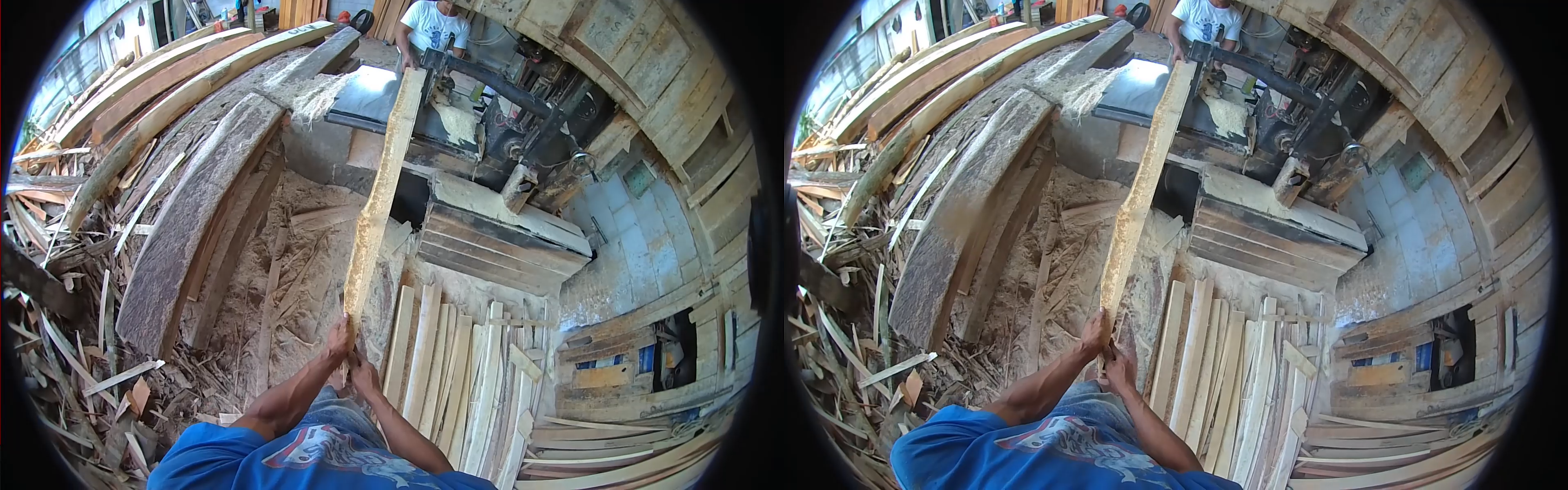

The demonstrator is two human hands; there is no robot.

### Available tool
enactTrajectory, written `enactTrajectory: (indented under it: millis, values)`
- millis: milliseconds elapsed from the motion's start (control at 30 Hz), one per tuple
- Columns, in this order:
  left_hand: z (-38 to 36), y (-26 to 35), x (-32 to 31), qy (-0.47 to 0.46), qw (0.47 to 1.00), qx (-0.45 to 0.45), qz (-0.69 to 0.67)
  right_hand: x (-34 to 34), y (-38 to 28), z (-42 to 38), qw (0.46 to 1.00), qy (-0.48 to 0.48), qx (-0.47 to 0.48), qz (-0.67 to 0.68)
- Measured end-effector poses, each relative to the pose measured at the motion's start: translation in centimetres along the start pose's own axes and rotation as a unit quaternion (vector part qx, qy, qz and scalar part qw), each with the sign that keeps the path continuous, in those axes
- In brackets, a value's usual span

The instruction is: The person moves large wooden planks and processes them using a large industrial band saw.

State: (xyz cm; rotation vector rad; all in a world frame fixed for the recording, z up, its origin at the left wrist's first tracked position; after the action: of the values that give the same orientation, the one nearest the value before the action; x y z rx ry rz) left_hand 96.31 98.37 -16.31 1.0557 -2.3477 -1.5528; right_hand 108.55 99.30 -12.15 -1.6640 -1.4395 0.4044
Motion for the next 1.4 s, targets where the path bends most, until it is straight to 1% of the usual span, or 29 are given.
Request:
enactTrajectory:
  millis: [33, 67, 100, 133, 167, 267, 333, 400, 467, 533, 600, 633, 667, 733, 767, 833, 867, 900, 933, 967, 1000, 1067, 1100, 1200, 1267, 1300, 1333, 1367, 1400]
  values:
    - [-1.7, 0.4, -0.1, 0.014, 0.999, 0.031, 0.031, -0.7, 0.0, -1.0, 1.000, 0.005, 0.002, -0.028]
    - [-2.1, -1.3, 0.5, 0.014, 0.999, 0.030, 0.033, -1.7, 1.0, -1.6, 1.000, 0.007, 0.003, -0.027]
    - [-1.8, -4.0, 1.1, 0.003, 0.999, -0.010, 0.035, -2.7, 2.4, -2.0, 0.998, 0.025, 0.027, -0.041]
    - [-2.7, -4.9, 1.3, -0.007, 0.998, -0.050, 0.037, -3.6, 3.4, -2.6, 0.996, 0.044, 0.051, -0.057]
    - [-3.6, -6.0, 1.7, -0.009, 0.998, -0.051, 0.036, -4.5, 4.6, -3.1, 0.996, 0.046, 0.051, -0.058]
    - [-7.5, -6.5, 1.3, -0.029, 0.991, -0.070, 0.114, -6.9, 6.4, -5.7, 0.996, 0.055, 0.076, 0.000]
    - [-9.9, -7.8, 1.2, -0.018, 0.994, -0.035, -0.100, -8.5, 6.7, -7.9, 0.996, 0.050, 0.072, 0.011]
    - [-12.8, -8.3, 1.2, -0.033, 0.997, -0.014, -0.072, -9.8, 6.8, -10.4, 0.997, 0.051, 0.052, 0.014]
    - [-16.2, -7.7, 1.1, 0.000, 0.998, -0.067, 0.009, -10.7, 5.7, -13.7, 0.998, 0.045, 0.034, 0.011]
    - [-18.4, -8.2, 1.8, -0.019, 0.993, -0.056, 0.107, -11.8, 4.3, -16.9, 0.997, -0.027, 0.002, 0.068]
    - [-18.4, -11.8, 3.1, -0.045, 0.953, -0.066, 0.292, -13.8, 6.7, -17.3, 0.997, -0.004, 0.031, 0.068]
    - [-17.6, -14.6, 4.0, -0.049, 0.952, -0.067, 0.294, -14.6, 7.5, -17.7, 0.996, 0.015, 0.059, 0.066]
    - [-16.5, -17.3, 5.0, -0.040, 0.951, -0.145, 0.271, -15.2, 8.0, -18.4, 0.996, 0.018, 0.059, 0.067]
    - [-18.0, -19.4, 5.7, -0.031, 0.943, -0.222, 0.247, -15.8, 7.4, -19.7, 0.997, 0.052, 0.060, -0.012]
    - [-19.0, -20.3, 6.2, -0.046, 0.941, -0.234, 0.238, -16.3, 7.2, -20.5, 0.999, 0.006, 0.003, 0.045]
    - [-26.1, -11.5, 3.5, -0.027, 0.986, -0.031, 0.160, -17.4, 7.8, -21.3, 0.998, 0.001, 0.045, 0.046]
    - [-26.1, -14.1, 4.5, 0.083, 0.937, -0.207, 0.270, -18.9, 11.0, -20.0, 0.998, -0.004, 0.068, 0.016]
    - [-28.4, -12.9, 3.9, 0.045, 0.984, -0.067, 0.156, -20.2, 13.0, -19.7, 0.993, 0.021, 0.117, 0.012]
    - [-28.7, -14.0, 3.8, 0.007, 0.999, 0.025, 0.020, -20.2, 12.7, -20.7, 0.999, -0.017, 0.038, 0.007]
    - [-28.6, -15.5, 4.2, 0.028, 0.999, 0.036, 0.009, -20.5, 12.9, -21.2, 0.998, -0.038, 0.017, 0.056]
    - [-28.5, -17.0, 4.6, 0.048, 0.998, 0.047, -0.002, -19.9, 11.6, -22.3, 0.998, -0.040, 0.011, 0.053]
    - [-30.4, -12.7, 3.0, 0.059, 0.995, 0.062, -0.051, -19.3, 9.3, -23.8, 0.979, -0.111, -0.041, 0.168]
    - [-29.8, -12.4, 2.8, 0.061, 0.994, 0.072, -0.053, -20.3, 11.6, -22.6, 0.979, -0.110, -0.028, 0.170]
    - [-29.3, -12.4, 3.5, 0.076, 0.988, 0.110, -0.075, -19.0, 10.6, -21.8, 0.971, -0.142, -0.037, 0.187]
    - [-27.0, -10.9, 3.2, 0.058, 0.990, 0.103, -0.081, -18.0, 10.4, -19.9, 0.972, -0.131, -0.054, 0.186]
    - [-25.5, -10.0, 3.1, 0.062, 0.990, 0.108, -0.073, -17.1, 9.7, -18.7, 0.980, -0.093, -0.005, 0.174]
    - [-23.8, -9.0, 3.2, 0.066, 0.989, 0.114, -0.064, -16.6, 10.4, -17.0, 0.977, -0.100, -0.004, 0.189]
    - [-22.2, -7.6, 3.1, 0.059, 0.988, 0.118, -0.074, -14.4, 7.8, -16.2, 0.978, -0.110, -0.052, 0.171]
    - [-20.3, -5.9, 2.8, 0.051, 0.988, 0.122, -0.083, -13.4, 7.6, -14.2, 0.980, -0.094, -0.036, 0.173]
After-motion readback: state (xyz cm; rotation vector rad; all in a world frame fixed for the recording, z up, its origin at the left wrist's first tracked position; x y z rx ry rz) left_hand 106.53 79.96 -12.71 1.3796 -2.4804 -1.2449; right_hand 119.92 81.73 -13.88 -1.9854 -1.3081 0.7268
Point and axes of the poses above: each hand's wrist, its own z-axis towards the middle knuckle, its own x-axis out of the back of the hand, y = z × x, the point moved 3 cm from there along z, towards the middle knuckle, and after that the axes turned 14 degrees about -y, right-handed, at the moved point
